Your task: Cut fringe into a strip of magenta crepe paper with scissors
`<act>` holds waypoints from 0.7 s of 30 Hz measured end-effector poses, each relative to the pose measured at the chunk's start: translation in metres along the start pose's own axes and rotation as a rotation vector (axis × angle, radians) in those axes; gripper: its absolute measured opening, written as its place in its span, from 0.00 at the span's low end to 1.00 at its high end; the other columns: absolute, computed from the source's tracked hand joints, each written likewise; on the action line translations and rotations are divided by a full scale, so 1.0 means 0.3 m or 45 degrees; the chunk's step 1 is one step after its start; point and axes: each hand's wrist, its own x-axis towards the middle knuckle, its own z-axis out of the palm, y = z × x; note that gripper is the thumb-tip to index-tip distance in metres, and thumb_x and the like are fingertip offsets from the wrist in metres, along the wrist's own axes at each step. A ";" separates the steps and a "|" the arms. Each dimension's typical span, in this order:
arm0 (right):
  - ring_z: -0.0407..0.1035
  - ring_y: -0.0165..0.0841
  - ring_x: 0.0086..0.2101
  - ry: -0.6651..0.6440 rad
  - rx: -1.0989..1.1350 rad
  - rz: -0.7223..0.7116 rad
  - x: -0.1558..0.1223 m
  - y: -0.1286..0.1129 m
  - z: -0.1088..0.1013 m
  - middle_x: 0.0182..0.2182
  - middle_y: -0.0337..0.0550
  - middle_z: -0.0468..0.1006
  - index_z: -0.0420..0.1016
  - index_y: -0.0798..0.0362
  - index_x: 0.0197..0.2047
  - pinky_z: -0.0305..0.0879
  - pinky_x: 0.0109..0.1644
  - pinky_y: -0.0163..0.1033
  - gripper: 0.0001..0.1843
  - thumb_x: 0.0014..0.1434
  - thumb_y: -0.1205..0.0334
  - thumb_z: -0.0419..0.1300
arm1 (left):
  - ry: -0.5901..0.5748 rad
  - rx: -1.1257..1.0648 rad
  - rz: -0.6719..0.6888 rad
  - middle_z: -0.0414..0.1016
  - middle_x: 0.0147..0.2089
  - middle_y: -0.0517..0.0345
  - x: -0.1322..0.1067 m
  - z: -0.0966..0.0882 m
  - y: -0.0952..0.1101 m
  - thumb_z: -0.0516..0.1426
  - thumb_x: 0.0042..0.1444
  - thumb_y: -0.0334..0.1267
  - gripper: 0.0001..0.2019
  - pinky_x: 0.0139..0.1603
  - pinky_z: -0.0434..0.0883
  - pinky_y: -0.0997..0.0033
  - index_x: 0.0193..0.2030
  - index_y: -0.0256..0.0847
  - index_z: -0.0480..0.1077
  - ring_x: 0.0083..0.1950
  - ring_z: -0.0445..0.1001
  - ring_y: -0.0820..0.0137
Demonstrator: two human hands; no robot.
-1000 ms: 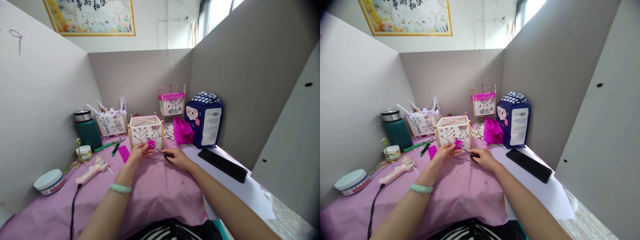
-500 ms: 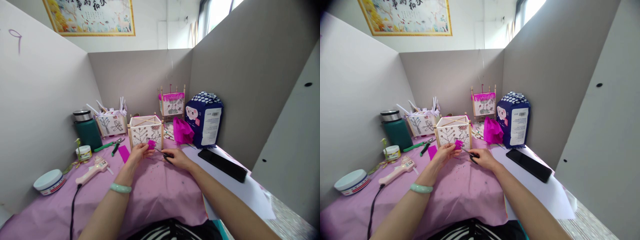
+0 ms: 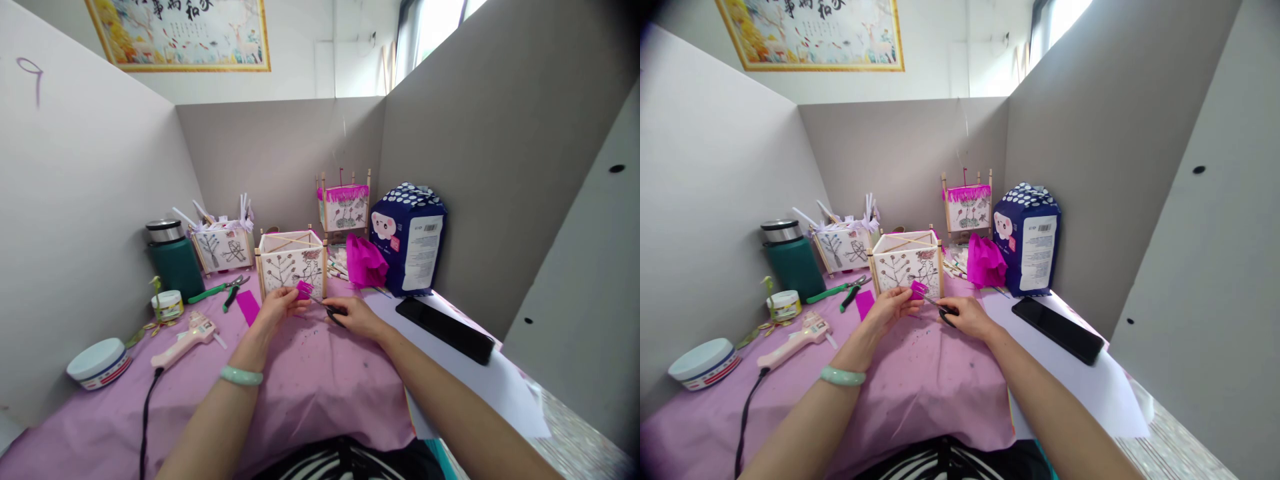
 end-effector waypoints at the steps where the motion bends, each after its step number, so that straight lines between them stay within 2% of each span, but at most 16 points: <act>1: 0.74 0.35 0.35 0.001 0.006 -0.005 0.000 0.000 0.000 0.39 0.44 0.81 0.76 0.53 0.51 0.67 0.39 0.36 0.22 0.53 0.57 0.63 | 0.003 -0.007 0.002 0.78 0.28 0.44 0.000 0.000 0.000 0.55 0.59 0.27 0.04 0.29 0.75 0.73 0.32 0.34 0.65 0.27 0.79 0.67; 15: 0.74 0.36 0.37 0.012 0.014 -0.006 0.003 0.008 0.000 0.41 0.43 0.81 0.77 0.51 0.51 0.67 0.40 0.36 0.20 0.53 0.60 0.62 | 0.010 -0.009 0.003 0.78 0.28 0.45 0.002 -0.003 -0.004 0.56 0.58 0.27 0.04 0.29 0.76 0.73 0.32 0.34 0.65 0.27 0.79 0.67; 21: 0.73 0.34 0.34 0.001 0.001 0.021 0.002 0.016 0.000 0.37 0.42 0.81 0.77 0.52 0.51 0.66 0.37 0.35 0.21 0.54 0.56 0.63 | 0.059 -0.037 0.029 0.78 0.27 0.47 0.012 -0.010 -0.004 0.53 0.60 0.26 0.05 0.29 0.76 0.74 0.33 0.33 0.65 0.28 0.79 0.68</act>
